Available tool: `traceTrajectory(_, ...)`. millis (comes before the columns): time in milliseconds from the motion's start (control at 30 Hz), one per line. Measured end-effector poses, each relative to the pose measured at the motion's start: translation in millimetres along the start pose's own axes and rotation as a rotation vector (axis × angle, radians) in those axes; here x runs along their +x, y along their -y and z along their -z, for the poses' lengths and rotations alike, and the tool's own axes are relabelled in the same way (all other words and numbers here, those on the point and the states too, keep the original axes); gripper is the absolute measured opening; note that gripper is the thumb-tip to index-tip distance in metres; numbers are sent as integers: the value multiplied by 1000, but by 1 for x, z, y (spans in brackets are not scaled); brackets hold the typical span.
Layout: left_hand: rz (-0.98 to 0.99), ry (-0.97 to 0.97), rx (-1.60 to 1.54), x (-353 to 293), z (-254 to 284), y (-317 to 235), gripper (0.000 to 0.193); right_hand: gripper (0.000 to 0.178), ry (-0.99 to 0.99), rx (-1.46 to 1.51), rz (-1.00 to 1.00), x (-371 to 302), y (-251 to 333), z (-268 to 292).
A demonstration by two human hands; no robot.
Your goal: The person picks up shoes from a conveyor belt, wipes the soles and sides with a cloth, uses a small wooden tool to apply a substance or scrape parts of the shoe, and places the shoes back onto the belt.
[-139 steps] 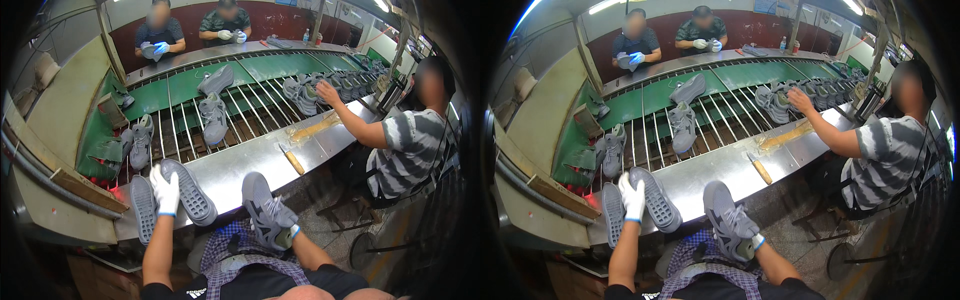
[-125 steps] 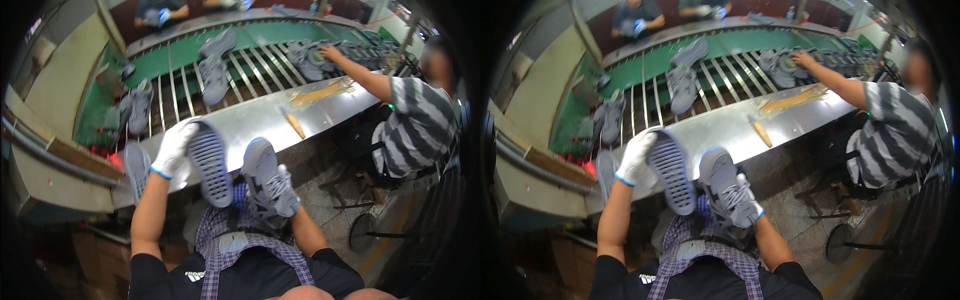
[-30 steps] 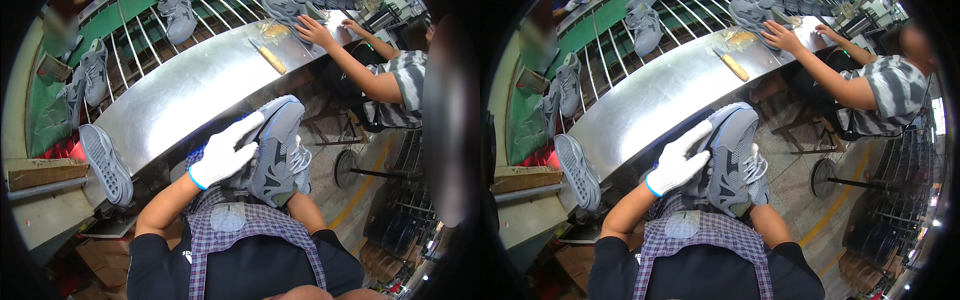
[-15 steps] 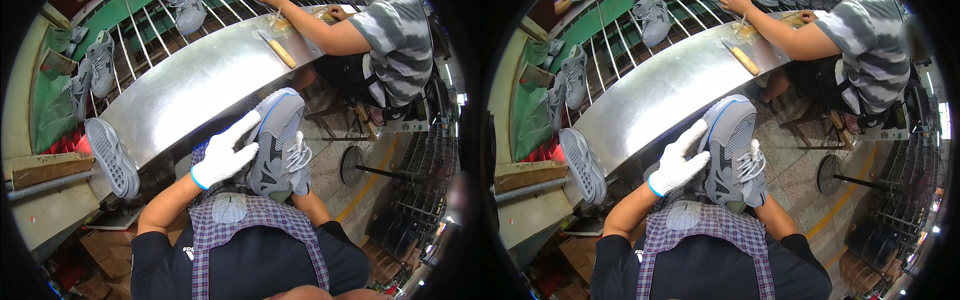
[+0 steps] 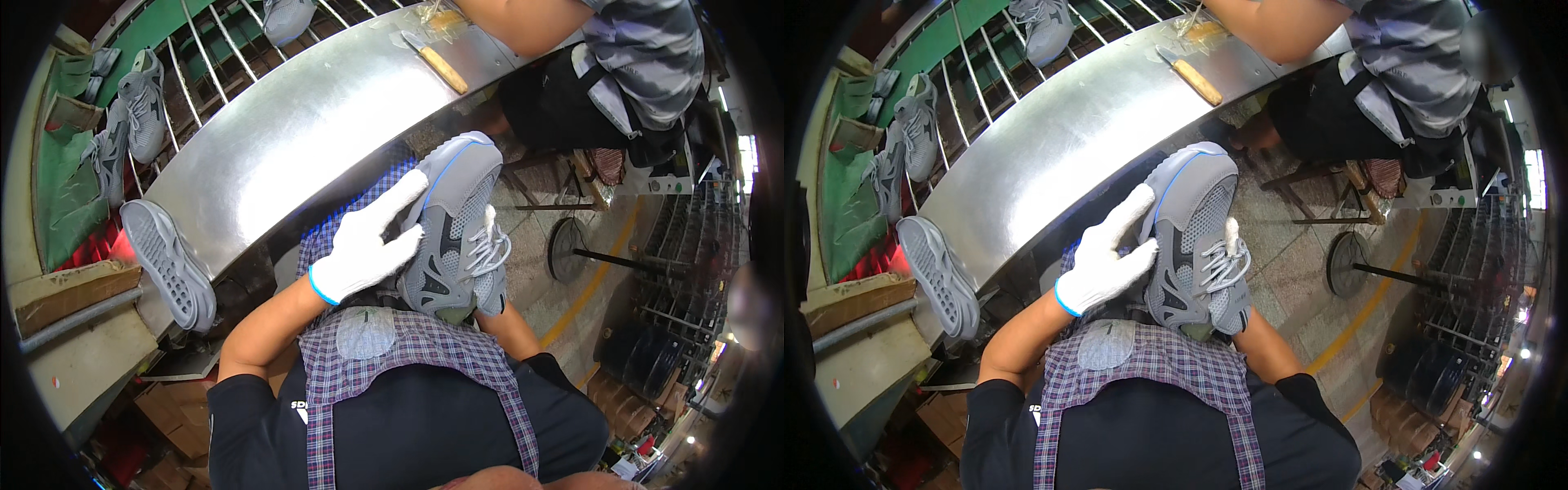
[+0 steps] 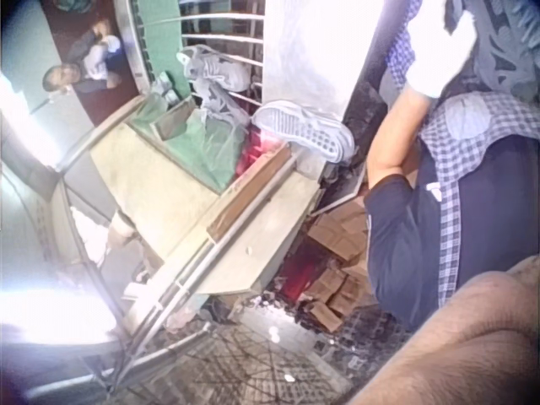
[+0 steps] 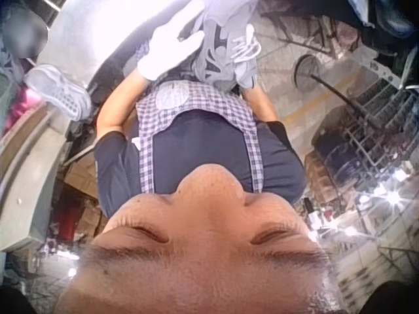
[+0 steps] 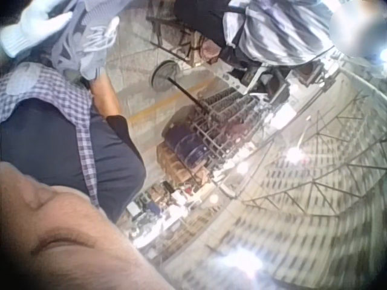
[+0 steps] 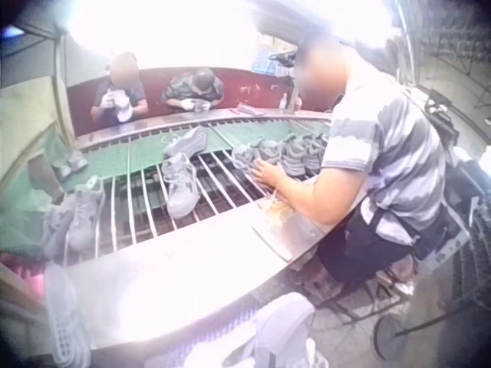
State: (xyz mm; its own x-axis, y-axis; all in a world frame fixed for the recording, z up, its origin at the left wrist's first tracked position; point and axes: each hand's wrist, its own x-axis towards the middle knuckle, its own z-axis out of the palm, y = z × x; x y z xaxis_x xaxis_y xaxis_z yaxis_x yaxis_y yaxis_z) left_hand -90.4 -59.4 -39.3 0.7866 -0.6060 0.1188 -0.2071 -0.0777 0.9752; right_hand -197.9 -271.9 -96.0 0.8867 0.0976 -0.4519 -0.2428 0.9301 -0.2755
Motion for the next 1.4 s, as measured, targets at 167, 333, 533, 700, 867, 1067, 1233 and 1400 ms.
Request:
traceTrajectory(167, 0, -15, 63, -5, -5, -2, 69, 82, -88, -293, 105, -13, 3, -26)
traceTrajectory(333, -26, -97, 44, -25, -19, -3, 63, 74, 38, 71, 108, -14, 1, -12)
traceTrajectory(533, -131, -95, 220, -42, -17, 0, 53, 74, -108, -103, 154, -18, -1, -49)
traceTrajectory(700, -376, -205, 166, -31, 15, 0, 39, 57, -79, -1924, 633, 20, 16, 44)
traceTrajectory(867, 108, -35, 3, 36, 87, -64, 49, 57, 139, -809, 234, 63, -31, -31)
traceTrajectory(1067, 128, 170, -195, 35, 113, -37, 57, 61, 123, -355, -141, 62, -50, -46)
traceTrajectory(1233, 111, -41, 44, -28, 108, -14, 93, 65, 49, -219, -258, 60, -50, -61)
traceTrajectory(1400, 163, -203, 96, -24, 143, -37, 92, 63, 217, -1694, 2, 39, -34, -138)
